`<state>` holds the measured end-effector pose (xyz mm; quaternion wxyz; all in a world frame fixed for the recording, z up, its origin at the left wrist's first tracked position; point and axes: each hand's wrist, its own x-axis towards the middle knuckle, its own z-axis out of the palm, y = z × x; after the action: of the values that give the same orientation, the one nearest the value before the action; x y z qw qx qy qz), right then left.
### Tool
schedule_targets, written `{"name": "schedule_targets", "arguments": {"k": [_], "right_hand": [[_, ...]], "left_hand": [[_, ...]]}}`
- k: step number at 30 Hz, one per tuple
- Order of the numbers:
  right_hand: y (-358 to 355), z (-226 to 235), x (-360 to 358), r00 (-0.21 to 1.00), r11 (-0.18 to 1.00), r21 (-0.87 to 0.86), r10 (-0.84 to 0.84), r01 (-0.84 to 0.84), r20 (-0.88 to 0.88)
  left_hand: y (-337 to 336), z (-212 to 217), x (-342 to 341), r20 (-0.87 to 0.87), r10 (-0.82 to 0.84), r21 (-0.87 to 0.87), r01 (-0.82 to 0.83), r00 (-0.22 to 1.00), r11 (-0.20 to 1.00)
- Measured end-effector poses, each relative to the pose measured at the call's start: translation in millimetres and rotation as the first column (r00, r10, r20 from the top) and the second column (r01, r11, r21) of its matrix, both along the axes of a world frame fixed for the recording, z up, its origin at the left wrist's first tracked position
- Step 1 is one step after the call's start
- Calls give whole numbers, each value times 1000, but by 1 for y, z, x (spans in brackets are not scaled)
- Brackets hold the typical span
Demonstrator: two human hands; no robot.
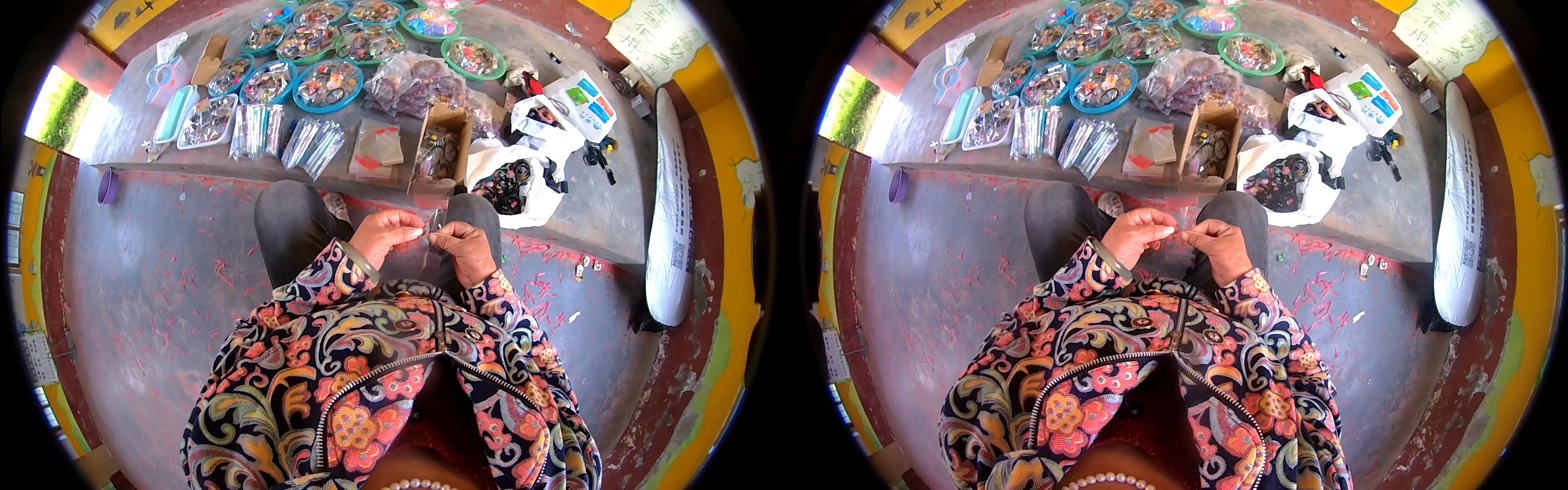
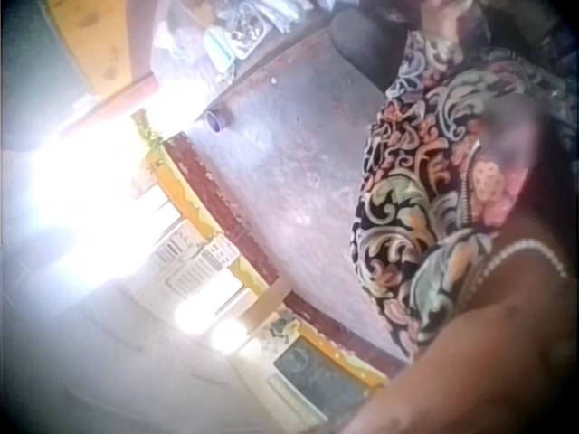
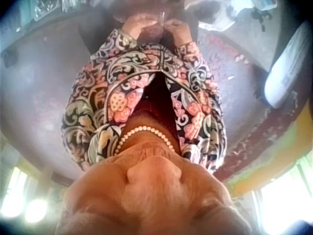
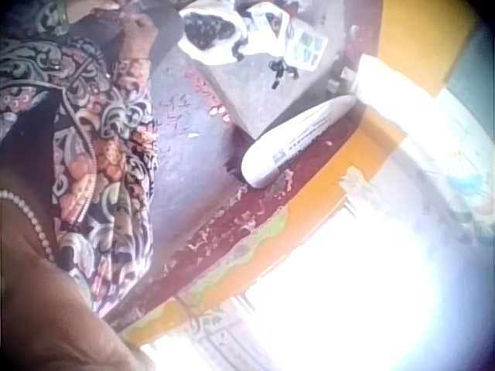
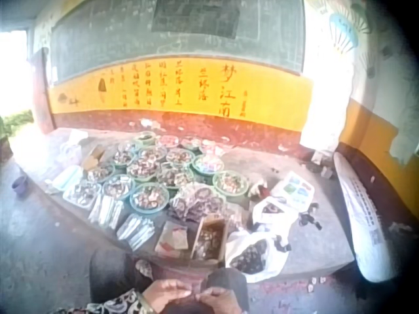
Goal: The person sits on the floor and repeatedly picks up small hair accessories, places them into clear plastic bags, and seals the bags. The person handles the items one by one, organizing them into a pile of packaged goods.
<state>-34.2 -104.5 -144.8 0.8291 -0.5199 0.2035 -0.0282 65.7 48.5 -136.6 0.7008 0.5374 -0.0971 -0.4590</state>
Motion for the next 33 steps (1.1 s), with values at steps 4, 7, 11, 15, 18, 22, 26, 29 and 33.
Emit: {"name": "schedule_targets", "arguments": {"k": [4,7,11,15,18,22,26,29,33], "right_hand": [[0,-1,0,1000,1000,-13,-4,4,-3],[0,-3,1,1000,1000,-22,6,-6,2],[1,-5,1,999,999,-34,9,-7,33],[0,7,3,997,704,-707,-75,73,29],[-2,18,5,966,186,-948,-48,257,253],[-10,26,2,939,-128,-931,68,343,336],[-9,29,1,924,-228,-896,138,381,357],[-7,26,0,922,-289,-879,197,379,332],[-3,20,0,909,-291,-873,266,392,320]], "left_hand": [[0,0,-1,-7,-6,-1,6,1000,1000],[1,-1,0,8,-8,9,8,1000,1000],[2,-3,0,14,-10,5,10,1000,1000],[3,-10,1,43,-21,39,19,999,999],[2,-5,-1,-107,15,5,-14,994,1000],[5,11,10,-342,-20,-188,-48,939,981],[5,20,10,-191,-88,-95,70,978,993],[3,16,2,-191,-42,-12,40,981,999],[1,13,0,-329,-39,17,47,943,999]]}}
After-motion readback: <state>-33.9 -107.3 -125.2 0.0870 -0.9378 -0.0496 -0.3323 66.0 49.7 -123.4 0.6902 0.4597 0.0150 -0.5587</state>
